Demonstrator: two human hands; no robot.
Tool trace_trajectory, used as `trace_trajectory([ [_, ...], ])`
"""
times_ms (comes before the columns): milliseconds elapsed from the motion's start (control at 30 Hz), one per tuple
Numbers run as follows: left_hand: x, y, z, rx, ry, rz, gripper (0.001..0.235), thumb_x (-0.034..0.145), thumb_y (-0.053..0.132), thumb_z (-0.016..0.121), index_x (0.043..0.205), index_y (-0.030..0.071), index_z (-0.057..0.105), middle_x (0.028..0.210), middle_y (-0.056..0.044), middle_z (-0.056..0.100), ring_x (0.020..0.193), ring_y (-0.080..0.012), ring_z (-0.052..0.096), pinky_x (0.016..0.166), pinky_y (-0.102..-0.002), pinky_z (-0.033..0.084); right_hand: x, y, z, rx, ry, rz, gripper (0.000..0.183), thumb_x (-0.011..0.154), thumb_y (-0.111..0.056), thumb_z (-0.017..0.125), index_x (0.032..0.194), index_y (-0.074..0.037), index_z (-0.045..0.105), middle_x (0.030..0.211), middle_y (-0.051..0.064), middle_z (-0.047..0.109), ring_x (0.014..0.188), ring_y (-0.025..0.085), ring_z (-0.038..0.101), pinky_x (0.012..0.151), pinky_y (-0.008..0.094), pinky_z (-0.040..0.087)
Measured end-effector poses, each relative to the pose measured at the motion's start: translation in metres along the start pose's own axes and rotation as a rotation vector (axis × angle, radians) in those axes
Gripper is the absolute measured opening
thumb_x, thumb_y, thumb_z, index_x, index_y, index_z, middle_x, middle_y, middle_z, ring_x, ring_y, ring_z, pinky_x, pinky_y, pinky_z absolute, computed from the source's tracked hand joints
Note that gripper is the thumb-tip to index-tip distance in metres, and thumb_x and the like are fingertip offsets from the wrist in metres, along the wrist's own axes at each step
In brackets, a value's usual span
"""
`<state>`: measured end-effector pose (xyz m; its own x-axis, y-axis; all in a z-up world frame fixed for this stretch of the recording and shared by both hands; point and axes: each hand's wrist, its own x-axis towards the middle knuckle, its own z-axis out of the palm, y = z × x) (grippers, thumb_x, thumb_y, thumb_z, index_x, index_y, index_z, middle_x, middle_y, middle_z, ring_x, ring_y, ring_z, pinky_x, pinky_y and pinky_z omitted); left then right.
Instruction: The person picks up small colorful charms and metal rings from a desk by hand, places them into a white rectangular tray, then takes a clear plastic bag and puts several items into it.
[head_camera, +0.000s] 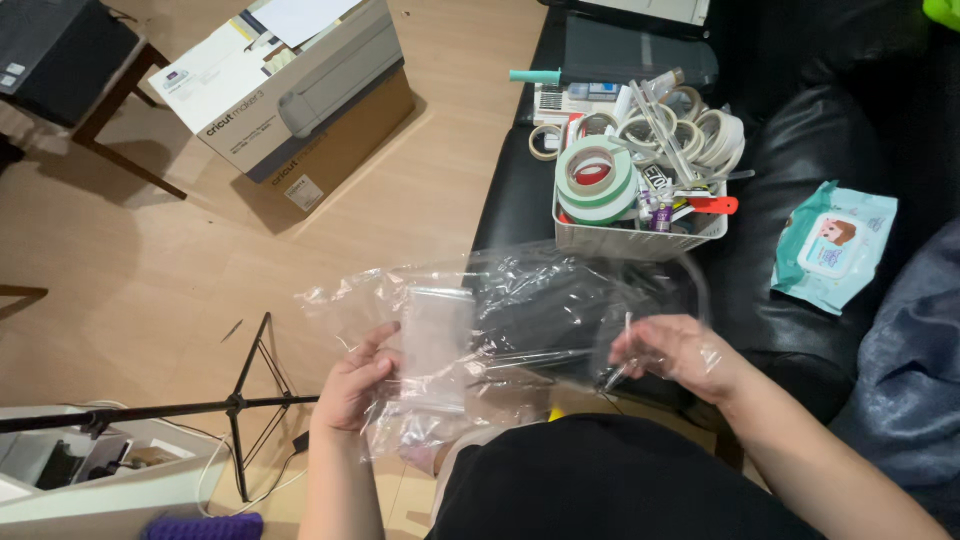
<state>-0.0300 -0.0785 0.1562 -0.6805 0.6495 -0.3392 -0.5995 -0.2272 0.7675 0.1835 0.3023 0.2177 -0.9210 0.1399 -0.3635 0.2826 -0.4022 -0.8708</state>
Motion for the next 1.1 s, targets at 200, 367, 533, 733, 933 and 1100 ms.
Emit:
trace_trajectory([
  [200, 0.01, 0.022, 0.035, 0.033, -0.043, 0.032, 0.056, 0.076, 0.003, 0.057, 0.13, 0.012, 0.048, 0.09, -0.016, 0.068, 0.068, -0.0207, 0.066, 0.057, -0.03, 0.057, 0.01, -0.008, -0.015, -0.946, 0.684, -0.104, 0.038, 0.057, -0.043, 0.086, 0.07, -0.014, 0.065, 0.057, 0.004, 0.06, 0.054, 0.02, 0.056, 0.051, 0.027, 0.041],
  [367, 0.013, 0.039, 0.054, -0.027, -0.083, 0.002, 0.056, 0.075, -0.001, 0.059, 0.129, 0.008, 0.047, 0.113, -0.02, 0.061, 0.064, -0.0169, 0.061, 0.054, -0.029, 0.051, -0.002, -0.048, -0.026, -0.83, 0.468, -0.115, 0.023, 0.076, -0.03, 0.071, 0.071, -0.008, 0.065, 0.056, 0.002, 0.058, 0.048, 0.012, 0.047, 0.051, 0.026, 0.04],
  [533, 0.012, 0.051, 0.075, 0.019, -0.069, -0.069, 0.062, 0.073, 0.003, 0.059, 0.132, 0.005, 0.041, 0.117, -0.025, 0.059, 0.062, -0.0166, 0.059, 0.052, -0.025, 0.049, -0.013, -0.085, -0.008, -0.475, -0.255, 0.304, 0.066, 0.074, -0.026, 0.061, 0.138, -0.018, 0.044, 0.057, 0.019, 0.067, 0.032, 0.015, 0.044, 0.027, 0.022, 0.033],
  [733, 0.019, 0.047, 0.097, 0.215, -0.15, -0.134, 0.065, 0.073, 0.007, 0.059, 0.136, 0.012, 0.041, 0.118, -0.021, 0.06, 0.103, -0.0286, 0.061, 0.06, -0.025, 0.054, 0.001, -0.077, 0.025, -0.337, -0.636, 0.174, 0.052, 0.082, -0.016, 0.061, 0.13, -0.003, 0.047, 0.118, 0.013, 0.064, 0.108, 0.021, 0.062, 0.086, 0.032, 0.055],
  [933, 0.041, 0.006, 0.104, 0.1, -0.287, -0.134, 0.063, 0.077, 0.005, 0.06, 0.137, 0.008, 0.039, 0.114, -0.024, 0.061, 0.09, -0.0318, 0.067, 0.069, -0.037, 0.057, 0.042, -0.02, 0.039, -0.115, -0.253, 0.139, 0.074, 0.076, -0.015, 0.067, 0.137, -0.003, 0.028, 0.104, 0.02, 0.065, 0.069, 0.029, 0.07, 0.05, 0.036, 0.06],
  [1100, 0.043, 0.005, 0.115, 0.122, -0.286, -0.181, 0.056, 0.08, 0.003, 0.056, 0.134, 0.005, 0.043, 0.11, -0.025, 0.063, 0.1, -0.0337, 0.063, 0.074, -0.037, 0.056, 0.063, 0.028, 0.016, -0.176, 0.023, 0.153, 0.024, 0.077, -0.006, 0.07, 0.097, 0.005, 0.062, 0.083, 0.018, 0.07, 0.057, 0.023, 0.067, 0.045, 0.03, 0.057],
])
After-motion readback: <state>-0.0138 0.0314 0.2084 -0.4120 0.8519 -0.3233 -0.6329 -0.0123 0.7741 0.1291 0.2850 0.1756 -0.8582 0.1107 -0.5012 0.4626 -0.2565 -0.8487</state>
